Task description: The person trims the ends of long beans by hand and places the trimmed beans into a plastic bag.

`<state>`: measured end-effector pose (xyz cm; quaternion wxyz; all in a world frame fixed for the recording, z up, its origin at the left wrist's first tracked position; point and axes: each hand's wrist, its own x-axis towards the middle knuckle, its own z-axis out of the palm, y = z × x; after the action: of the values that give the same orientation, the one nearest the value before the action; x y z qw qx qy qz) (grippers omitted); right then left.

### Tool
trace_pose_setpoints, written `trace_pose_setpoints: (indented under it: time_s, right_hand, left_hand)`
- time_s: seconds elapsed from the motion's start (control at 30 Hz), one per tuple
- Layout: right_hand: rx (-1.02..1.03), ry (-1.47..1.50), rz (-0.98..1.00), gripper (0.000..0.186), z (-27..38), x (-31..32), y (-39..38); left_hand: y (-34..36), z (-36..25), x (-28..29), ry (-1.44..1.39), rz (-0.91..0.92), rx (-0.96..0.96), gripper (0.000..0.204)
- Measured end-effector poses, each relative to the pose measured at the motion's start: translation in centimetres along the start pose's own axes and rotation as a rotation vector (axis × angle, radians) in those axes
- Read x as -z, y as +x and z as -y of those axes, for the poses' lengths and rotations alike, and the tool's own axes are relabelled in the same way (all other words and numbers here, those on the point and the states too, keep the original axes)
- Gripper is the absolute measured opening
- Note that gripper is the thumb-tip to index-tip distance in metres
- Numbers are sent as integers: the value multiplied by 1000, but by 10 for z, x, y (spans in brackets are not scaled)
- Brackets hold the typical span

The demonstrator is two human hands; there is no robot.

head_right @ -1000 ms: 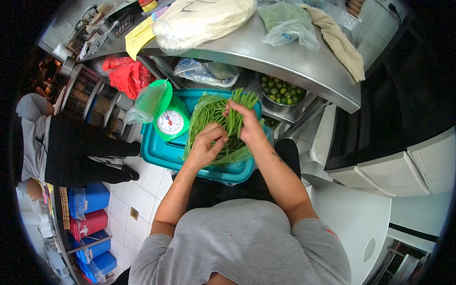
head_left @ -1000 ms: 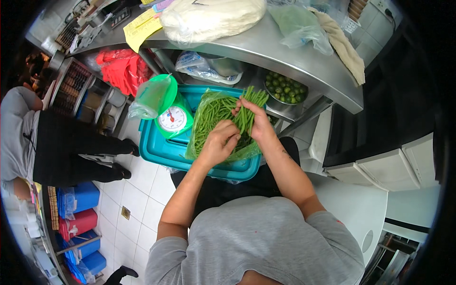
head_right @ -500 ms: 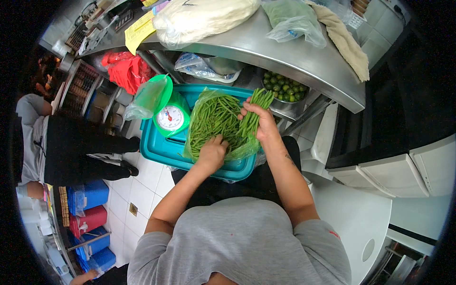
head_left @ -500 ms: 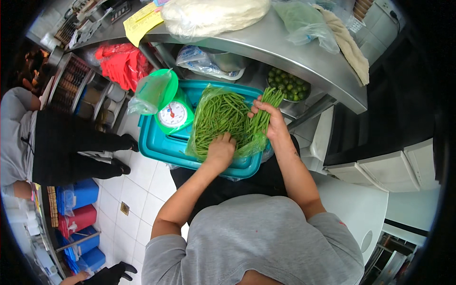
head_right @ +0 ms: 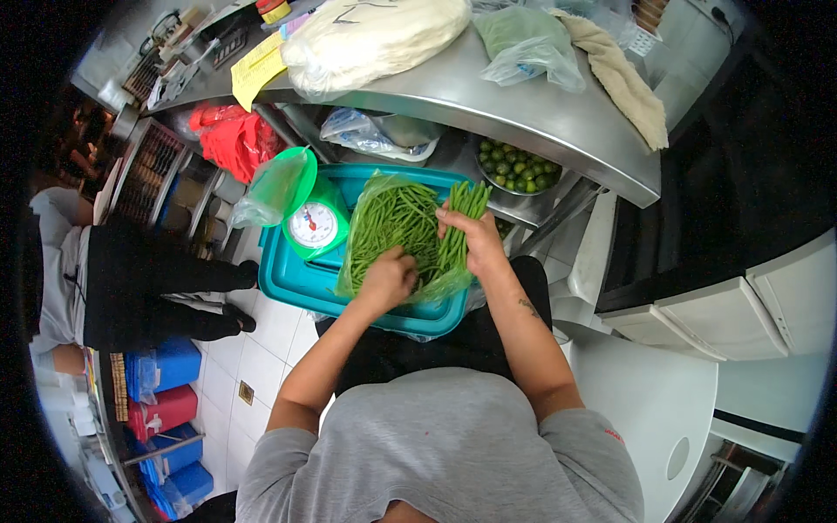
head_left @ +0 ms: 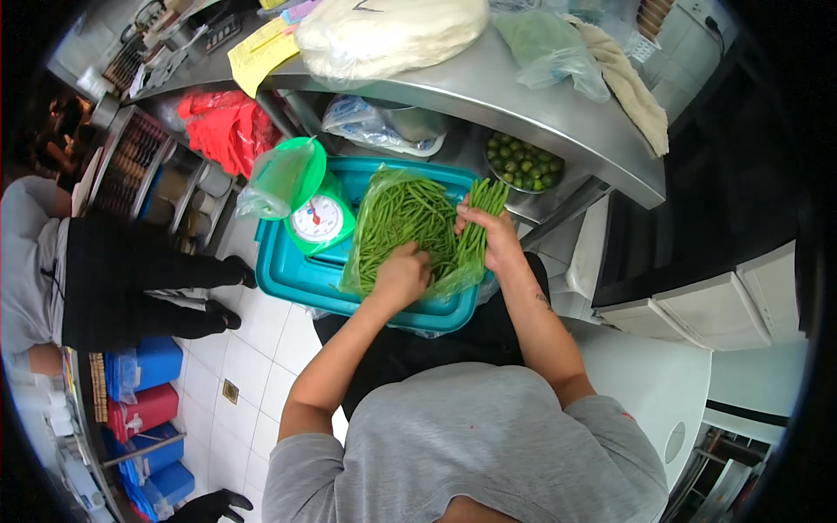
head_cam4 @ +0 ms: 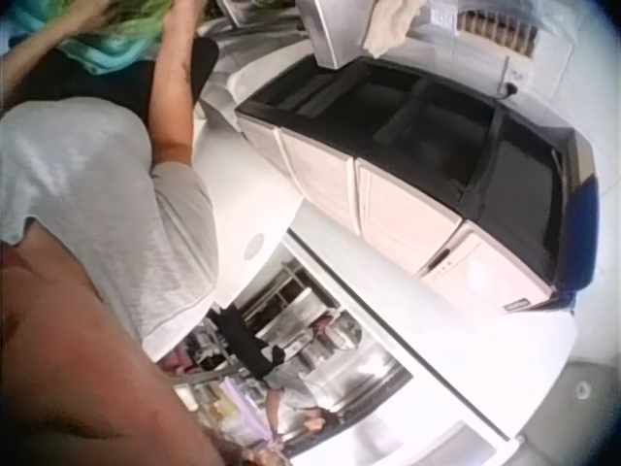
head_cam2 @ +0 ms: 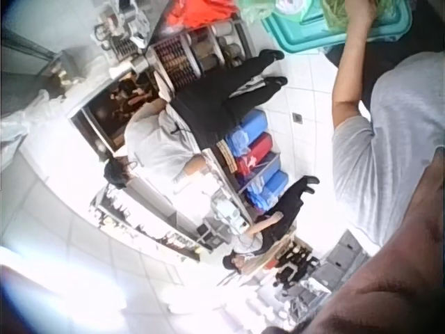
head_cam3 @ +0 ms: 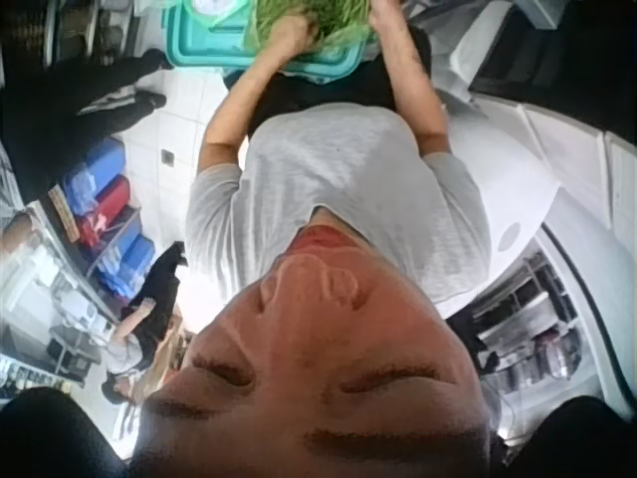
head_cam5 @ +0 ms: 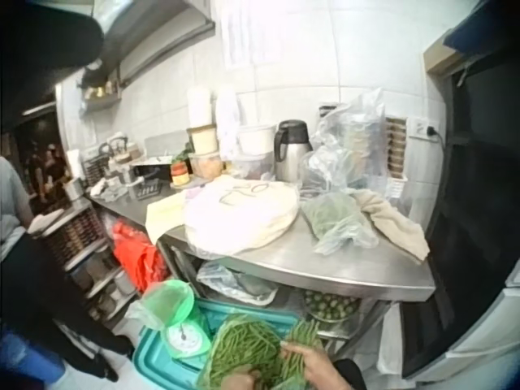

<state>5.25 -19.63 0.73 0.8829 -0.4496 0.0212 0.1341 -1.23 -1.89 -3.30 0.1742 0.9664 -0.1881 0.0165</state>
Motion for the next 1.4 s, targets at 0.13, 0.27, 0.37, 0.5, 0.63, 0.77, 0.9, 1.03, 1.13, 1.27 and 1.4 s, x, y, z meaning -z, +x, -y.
trace_pose_setpoints:
  time_s: [0.13, 0.27, 0.37, 0.5, 0.63, 0.77, 0.9, 1.03, 1.13, 1.27, 1.4]
  right_hand:
    - [73, -133, 70, 17, 15, 1, -5]
    - [57, -272, 19, 17, 9, -8, -12]
    - [42, -337, 54, 20, -11, -19, -14]
    - [2, -367, 108, 20, -28, -36, -18]
    - [-40, -351, 174, 23, -29, -41, -14]
    - [-103, -360, 165, 26, -26, -39, -8]
    - [-92, -262, 175, 22, -21, -33, -4]
    - [-138, -265, 224, 33, -20, -20, 1]
    - [-148, -236, 258, 38, -20, -19, 7]
    - [-154, -221, 261, 34, -21, -20, 10]
    - [-173, -207, 257, 31, -27, -16, 12]
  left_hand:
    - [7, 14, 36, -481, -290, 139, 11]
    - [14, 15, 58, -844, -317, 371, 13]
    - [16, 20, 59, -995, -262, 464, 13]
    - [18, 16, 51, -1109, -275, 476, 12]
    - [24, 6, 42, -1121, -390, 457, 12]
    - [18, 3, 39, -1029, -393, 470, 11]
    - [16, 1, 43, -1030, -366, 414, 20]
    - [16, 2, 45, -1023, -273, 431, 20]
    - [17, 1, 49, -1062, -240, 370, 19]
    - [20, -5, 42, -951, -372, 315, 13]
    - [25, -11, 39, -748, -501, 321, 7]
